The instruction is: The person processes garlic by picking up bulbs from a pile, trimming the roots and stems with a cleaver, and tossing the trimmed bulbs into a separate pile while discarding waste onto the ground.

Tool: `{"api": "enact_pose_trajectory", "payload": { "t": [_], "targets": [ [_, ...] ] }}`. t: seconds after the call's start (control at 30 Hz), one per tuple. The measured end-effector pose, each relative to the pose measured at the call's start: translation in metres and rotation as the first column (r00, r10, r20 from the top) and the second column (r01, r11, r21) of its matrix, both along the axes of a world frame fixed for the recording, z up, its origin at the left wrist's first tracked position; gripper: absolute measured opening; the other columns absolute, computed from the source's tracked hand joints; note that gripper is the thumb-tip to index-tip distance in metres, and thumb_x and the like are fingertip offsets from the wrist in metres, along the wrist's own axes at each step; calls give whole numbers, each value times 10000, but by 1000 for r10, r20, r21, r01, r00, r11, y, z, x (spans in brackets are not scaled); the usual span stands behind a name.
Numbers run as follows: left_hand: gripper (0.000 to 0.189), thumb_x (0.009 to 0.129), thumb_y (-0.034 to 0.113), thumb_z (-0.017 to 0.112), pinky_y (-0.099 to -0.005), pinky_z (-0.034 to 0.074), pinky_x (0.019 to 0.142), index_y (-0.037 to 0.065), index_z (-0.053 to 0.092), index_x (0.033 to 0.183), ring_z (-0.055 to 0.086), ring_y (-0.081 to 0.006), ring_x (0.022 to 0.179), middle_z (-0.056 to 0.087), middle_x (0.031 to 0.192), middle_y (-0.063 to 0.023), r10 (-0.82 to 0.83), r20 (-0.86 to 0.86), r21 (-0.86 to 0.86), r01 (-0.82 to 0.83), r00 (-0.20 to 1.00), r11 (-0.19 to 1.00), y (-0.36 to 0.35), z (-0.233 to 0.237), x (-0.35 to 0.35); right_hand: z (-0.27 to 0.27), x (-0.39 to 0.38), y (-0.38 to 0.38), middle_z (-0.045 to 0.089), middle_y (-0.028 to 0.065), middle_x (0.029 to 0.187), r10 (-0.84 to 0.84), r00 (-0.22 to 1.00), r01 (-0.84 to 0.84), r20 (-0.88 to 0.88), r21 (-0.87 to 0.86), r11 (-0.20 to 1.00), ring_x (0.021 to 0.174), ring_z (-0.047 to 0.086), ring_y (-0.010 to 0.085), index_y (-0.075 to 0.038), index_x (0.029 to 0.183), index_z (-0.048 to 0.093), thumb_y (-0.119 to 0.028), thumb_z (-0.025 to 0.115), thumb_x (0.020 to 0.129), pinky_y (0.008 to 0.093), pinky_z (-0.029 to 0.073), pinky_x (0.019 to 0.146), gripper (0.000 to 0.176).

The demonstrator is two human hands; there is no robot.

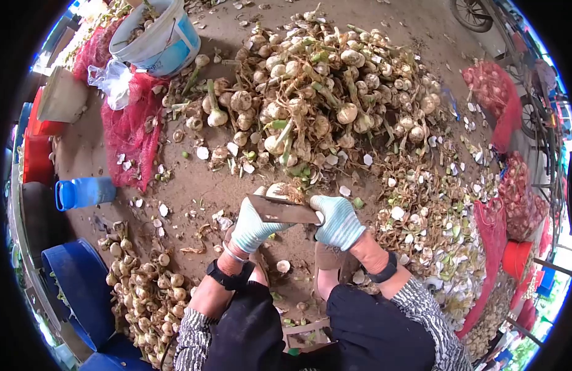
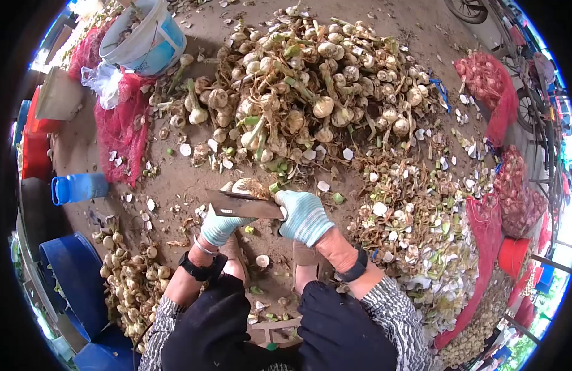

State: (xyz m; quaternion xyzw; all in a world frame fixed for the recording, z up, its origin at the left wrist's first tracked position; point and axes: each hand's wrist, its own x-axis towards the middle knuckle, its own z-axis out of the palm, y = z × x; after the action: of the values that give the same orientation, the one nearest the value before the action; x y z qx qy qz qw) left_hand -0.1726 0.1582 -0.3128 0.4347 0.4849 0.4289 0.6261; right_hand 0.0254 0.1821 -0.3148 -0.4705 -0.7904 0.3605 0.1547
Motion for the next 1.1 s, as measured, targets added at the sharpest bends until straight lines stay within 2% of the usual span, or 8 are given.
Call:
{"api": "enact_pose_trajectory", "payload": {
  "t": [0.33, 0.47, 0.6, 0.8, 0.83, 0.87, 1.07, 1.1],
  "targets": [
    [400, 602, 71, 736, -257, 498, 616, 6, 581, 965, 600, -104, 745, 637, 907, -73, -221, -125, -106, 209, 967, 972, 6, 12, 1, -11, 11, -2, 558, 133, 707, 8, 997, 3, -80, 126, 992, 651, 579, 294, -49, 821, 561, -192, 685, 565, 365, 483, 582, 319],
    [533, 556, 162, 777, -274, 464, 817, -19, 564, 1011, 578, -132, 872, 620, 940, -60, -503, -202, -41, 505, 841, 862, -1, 41, 1, -96, 115, 14, 589, 58, 727, -803, 549, 510, -230, -669, 540, 606, 523, 136, -32, 783, 566, -279, 587, 819, 293, 398, 466, 251],
    [688, 544, 114, 797, -275, 445, 818, 17, 495, 1154, 547, -128, 915, 591, 980, -41, -256, 206, -178, 294, 944, 939, 6, -4, 6, -41, 64, -13, 609, 57, 907, -523, 756, 241, -393, -577, 781, 765, 597, 130, -27, 948, 567, -156, 566, 827, 226, 486, 615, 177],
    [728, 592, 277, 787, -355, 482, 791, 15, 463, 1188, 575, -231, 937, 580, 1012, -75, -355, -612, -210, 288, 706, 934, 12, 6, 10, -68, 38, -12, 590, 31, 865, -728, 462, -74, -507, -840, 538, 739, 563, 103, -23, 992, 551, -99, 576, 826, 204, 477, 631, 185],
    [566, 717, 228, 698, -377, 517, 770, 0, 459, 1178, 598, -241, 896, 572, 1053, -124, -106, 144, -520, 166, 984, 838, 5, -6, 2, -4, 11, -7, 550, 32, 799, -366, 790, 167, -492, -401, 901, 643, 502, 78, -32, 913, 529, -63, 523, 848, 198, 444, 539, 73],
    [524, 818, 320, 589, -445, 529, 749, -16, 435, 1190, 605, -273, 899, 574, 1055, -142, 116, 517, -585, 252, 848, 771, -1, -27, -8, -22, 9, -10, 494, 28, 732, -563, 573, -22, -596, -698, 716, 573, 435, 60, -48, 795, 478, -2, 470, 848, 203, 397, 468, 71],
    [354, 783, 203, 625, -299, 518, 585, -25, 524, 1034, 603, -193, 641, 602, 778, -83, 368, 515, -653, 76, 774, 754, -14, -60, -15, -17, 23, -10, 484, 29, 644, -674, 565, -123, -476, -856, 502, 507, 489, 138, -42, 737, 460, -2, 568, 754, 264, 417, 453, 116],
    [311, 757, 160, 641, -271, 506, 591, -33, 552, 984, 591, -156, 611, 607, 743, -77, 268, 456, -584, 58, 849, 810, -5, -40, -13, -12, 27, -10, 512, 64, 644, -375, 845, 102, -380, -575, 812, 535, 523, 199, -29, 755, 491, -58, 620, 705, 296, 436, 479, 142]
  ]
}}
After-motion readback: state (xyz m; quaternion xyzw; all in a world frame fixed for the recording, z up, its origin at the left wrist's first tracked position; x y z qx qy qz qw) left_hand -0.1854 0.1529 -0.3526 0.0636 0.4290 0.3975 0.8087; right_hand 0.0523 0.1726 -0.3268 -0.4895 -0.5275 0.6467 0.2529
